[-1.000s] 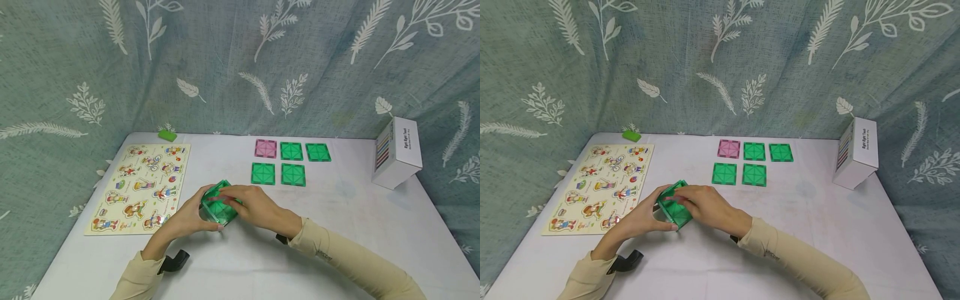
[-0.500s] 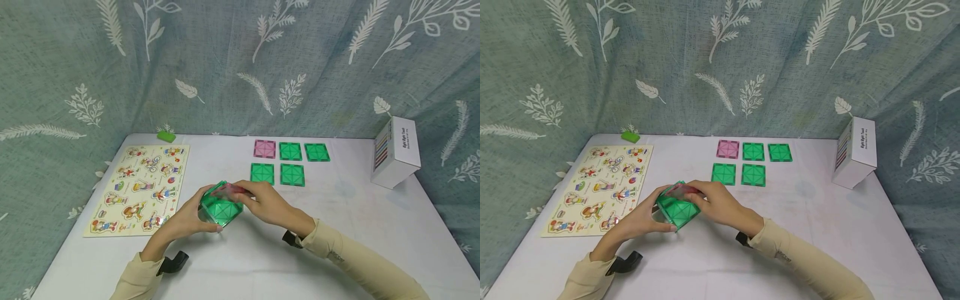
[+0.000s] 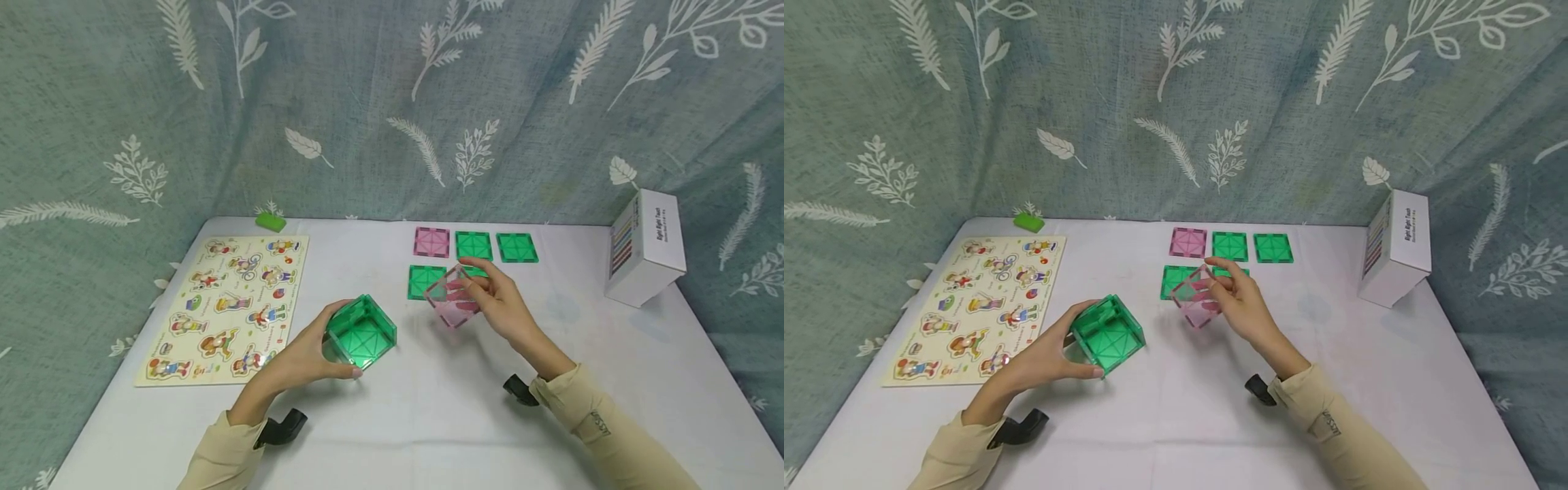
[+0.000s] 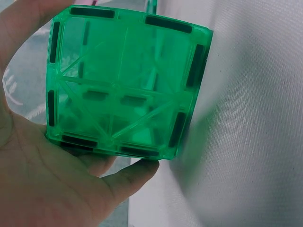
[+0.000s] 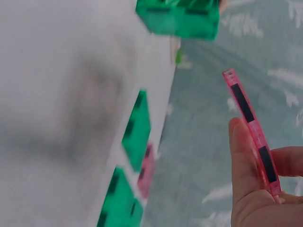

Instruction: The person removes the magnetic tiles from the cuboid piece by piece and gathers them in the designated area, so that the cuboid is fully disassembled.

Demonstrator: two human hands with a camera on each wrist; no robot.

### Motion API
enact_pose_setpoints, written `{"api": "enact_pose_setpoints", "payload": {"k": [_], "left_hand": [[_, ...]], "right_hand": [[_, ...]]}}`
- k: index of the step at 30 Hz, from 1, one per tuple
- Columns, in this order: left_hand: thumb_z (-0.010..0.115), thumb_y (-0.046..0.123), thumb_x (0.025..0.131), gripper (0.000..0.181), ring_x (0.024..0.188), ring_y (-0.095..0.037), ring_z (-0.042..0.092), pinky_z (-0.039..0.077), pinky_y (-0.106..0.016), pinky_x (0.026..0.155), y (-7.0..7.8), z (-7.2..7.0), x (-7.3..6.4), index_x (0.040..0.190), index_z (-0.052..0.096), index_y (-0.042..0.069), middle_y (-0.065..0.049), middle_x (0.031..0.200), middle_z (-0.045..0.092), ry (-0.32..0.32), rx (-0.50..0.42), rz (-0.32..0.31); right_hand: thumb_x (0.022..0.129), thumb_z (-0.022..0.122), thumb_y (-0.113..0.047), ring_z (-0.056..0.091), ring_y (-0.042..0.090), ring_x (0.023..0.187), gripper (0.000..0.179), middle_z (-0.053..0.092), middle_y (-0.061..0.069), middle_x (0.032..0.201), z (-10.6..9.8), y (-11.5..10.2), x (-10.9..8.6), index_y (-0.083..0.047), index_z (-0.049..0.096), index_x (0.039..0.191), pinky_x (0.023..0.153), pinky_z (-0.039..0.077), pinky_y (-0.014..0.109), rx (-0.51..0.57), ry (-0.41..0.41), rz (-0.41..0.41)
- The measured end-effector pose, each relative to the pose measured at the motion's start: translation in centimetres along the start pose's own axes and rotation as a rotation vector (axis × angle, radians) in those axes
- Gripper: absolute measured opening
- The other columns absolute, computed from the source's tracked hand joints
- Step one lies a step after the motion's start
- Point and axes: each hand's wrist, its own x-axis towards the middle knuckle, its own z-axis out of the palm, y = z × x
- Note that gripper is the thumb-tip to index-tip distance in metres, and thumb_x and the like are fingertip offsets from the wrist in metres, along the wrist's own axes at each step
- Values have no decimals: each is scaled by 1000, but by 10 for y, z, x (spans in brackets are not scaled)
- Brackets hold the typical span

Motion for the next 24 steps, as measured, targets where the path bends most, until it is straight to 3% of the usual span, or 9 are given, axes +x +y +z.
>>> {"api": "enact_pose_setpoints", "payload": {"k": [6, 12, 16, 24], "left_hand": [[91, 35, 70, 110, 138, -39, 45, 41, -63, 109, 1, 0, -1, 157, 23, 30, -13, 155, 40, 4, 4, -14], [92, 34, 70, 111, 138, -40, 44, 40, -64, 109, 2, 0, 0, 157, 23, 29, -13, 155, 39, 5, 1, -12], [92, 33, 69, 111, 138, -41, 44, 39, -65, 109, 2, -1, -1, 156, 23, 31, -13, 155, 40, 7, -7, -9], [92, 36, 70, 111, 142, -44, 40, 36, -69, 111, 2, 0, -2, 157, 23, 30, -15, 158, 37, 7, 21, -30]], "right_hand": [[105, 53, -23, 68, 7, 96, 44, 68, 16, 123, -32, 19, -2, -19, 49, 148, 74, 58, 25, -2, 109, 98], [102, 59, -25, 62, 2, 91, 43, 68, -10, 103, -59, 38, -3, -10, 55, 142, 73, 56, 19, 12, 232, 194], [102, 58, -22, 62, -1, 85, 43, 65, -18, 92, -74, 50, -1, -5, 54, 141, 71, 55, 16, 23, 341, 233], [103, 51, -15, 55, -4, 79, 48, 56, -15, 89, -95, 76, 5, -2, 42, 148, 67, 49, 13, 48, 452, 383]]}}
